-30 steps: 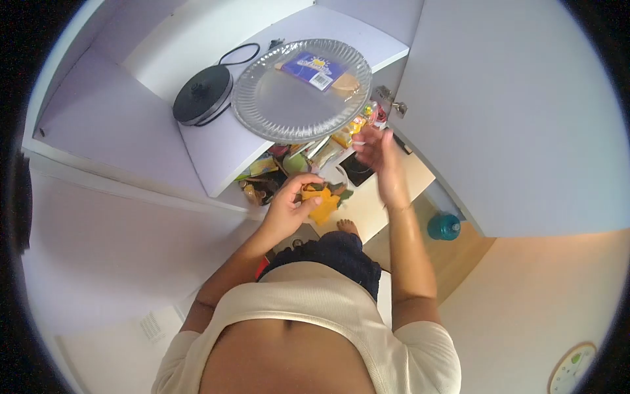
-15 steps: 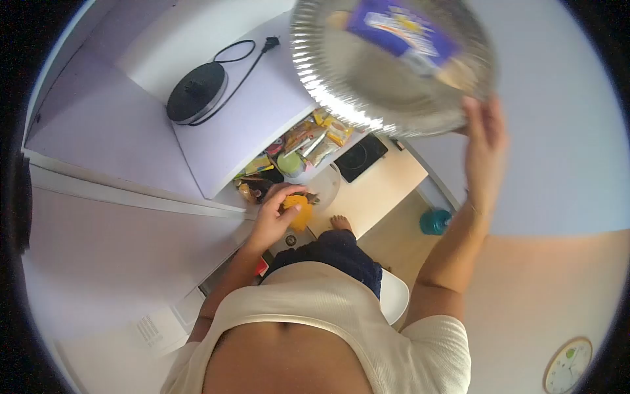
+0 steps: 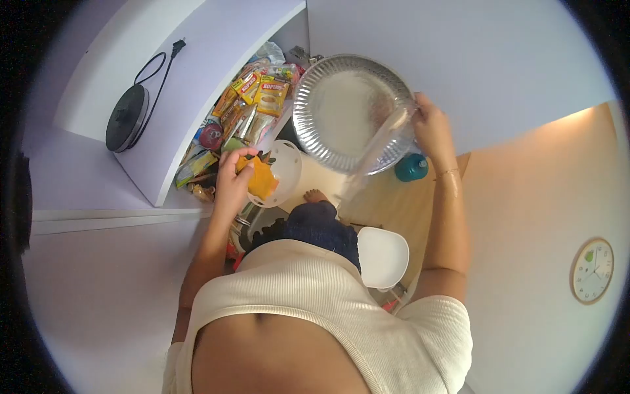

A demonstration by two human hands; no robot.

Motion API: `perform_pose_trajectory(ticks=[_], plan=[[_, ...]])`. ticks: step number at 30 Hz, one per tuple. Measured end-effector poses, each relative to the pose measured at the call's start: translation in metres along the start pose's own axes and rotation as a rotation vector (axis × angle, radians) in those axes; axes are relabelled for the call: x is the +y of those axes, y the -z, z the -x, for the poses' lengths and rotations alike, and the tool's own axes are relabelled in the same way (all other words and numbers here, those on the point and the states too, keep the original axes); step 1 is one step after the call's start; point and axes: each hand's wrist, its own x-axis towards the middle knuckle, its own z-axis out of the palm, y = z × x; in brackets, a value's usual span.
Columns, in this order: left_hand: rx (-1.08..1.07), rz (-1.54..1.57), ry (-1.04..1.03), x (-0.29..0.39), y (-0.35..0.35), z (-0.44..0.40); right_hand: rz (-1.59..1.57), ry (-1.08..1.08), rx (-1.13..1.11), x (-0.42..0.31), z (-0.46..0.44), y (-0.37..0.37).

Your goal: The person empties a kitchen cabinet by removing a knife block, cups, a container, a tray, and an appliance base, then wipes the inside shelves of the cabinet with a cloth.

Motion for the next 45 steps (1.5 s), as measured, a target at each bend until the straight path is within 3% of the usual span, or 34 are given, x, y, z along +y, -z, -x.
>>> perform_pose_trajectory(ticks=[1, 2, 4, 6, 7, 8, 11, 18, 21, 26, 28, 29, 32, 35, 36, 38, 39, 40, 41, 42, 43, 45], plan=[[-0.004, 0.014, -0.003, -0.004, -0.002, -0.002, -0.229, 0.014, -0.055, 0.003, 0.004, -0.008], [-0.007, 0.027, -0.005, -0.009, -0.005, -0.003, -0.230, 0.003, -0.058, 0.009, 0.010, -0.010], [-0.046, 0.082, 0.078, -0.024, -0.011, -0.003, -0.597, -0.405, -0.324, -0.028, 0.021, 0.001], [-0.082, 0.139, 0.164, -0.032, -0.014, 0.001, -0.642, -0.453, -0.368, -0.032, 0.027, 0.001], [-0.125, 0.345, 0.286, -0.032, -0.017, 0.003, -0.685, -0.490, -0.406, -0.032, 0.031, 0.000], [-0.165, 0.553, 0.409, -0.032, -0.019, 0.005, -0.685, -0.500, -0.407, -0.029, 0.034, -0.003], [-0.224, 0.607, 0.604, -0.039, -0.022, 0.009, -0.764, -0.527, -0.399, -0.018, 0.045, -0.015], [-0.160, 0.709, 0.559, -0.018, -0.022, 0.006, -0.907, -0.520, -0.499, -0.032, 0.060, -0.022], [-0.222, 1.023, 0.568, -0.016, -0.019, -0.003, -0.916, -0.471, -0.546, -0.028, 0.058, -0.025], [-0.266, 0.983, 0.602, 0.012, -0.015, -0.018, -0.844, -0.421, -0.643, -0.025, 0.050, -0.025], [-0.352, 0.711, 0.632, 0.010, -0.013, -0.021, -0.841, -0.439, -0.669, -0.023, 0.049, -0.031], [-0.318, 0.690, 0.597, -0.012, -0.021, -0.020, -0.844, -0.438, -0.670, -0.023, 0.048, -0.031], [-0.268, 0.657, 0.512, 0.019, -0.020, -0.017, -0.843, -0.416, -0.720, -0.022, 0.046, -0.034], [-0.217, 0.562, 0.445, 0.004, -0.025, -0.016, -0.810, -0.392, -0.797, -0.022, 0.044, -0.038], [-0.216, 0.560, 0.444, 0.002, -0.025, -0.016, -0.763, -0.293, -0.740, -0.021, 0.043, -0.038], [-0.038, -0.023, -0.006, -0.001, -0.024, -0.014, -0.711, -0.188, -0.674, -0.024, 0.042, -0.036], [-0.012, -0.116, -0.058, 0.023, -0.017, -0.012, -0.567, -0.106, -0.502, -0.033, 0.042, -0.032], [-0.010, -0.114, -0.059, 0.022, -0.013, -0.007, -0.423, -0.027, -0.336, -0.043, 0.044, -0.029], [0.040, -0.188, -0.166, 0.020, -0.012, -0.005, -0.423, -0.024, -0.332, -0.050, 0.043, -0.029], [0.087, -0.262, -0.274, 0.019, -0.012, -0.003, -0.409, 0.110, -0.317, -0.058, 0.043, -0.030], [0.082, -0.260, -0.278, 0.019, -0.011, -0.002, -0.393, 0.239, -0.301, -0.065, 0.045, -0.032], [0.117, -0.185, -0.229, 0.021, -0.010, 0.000, -0.368, 0.267, -0.263, -0.076, 0.046, -0.037]])
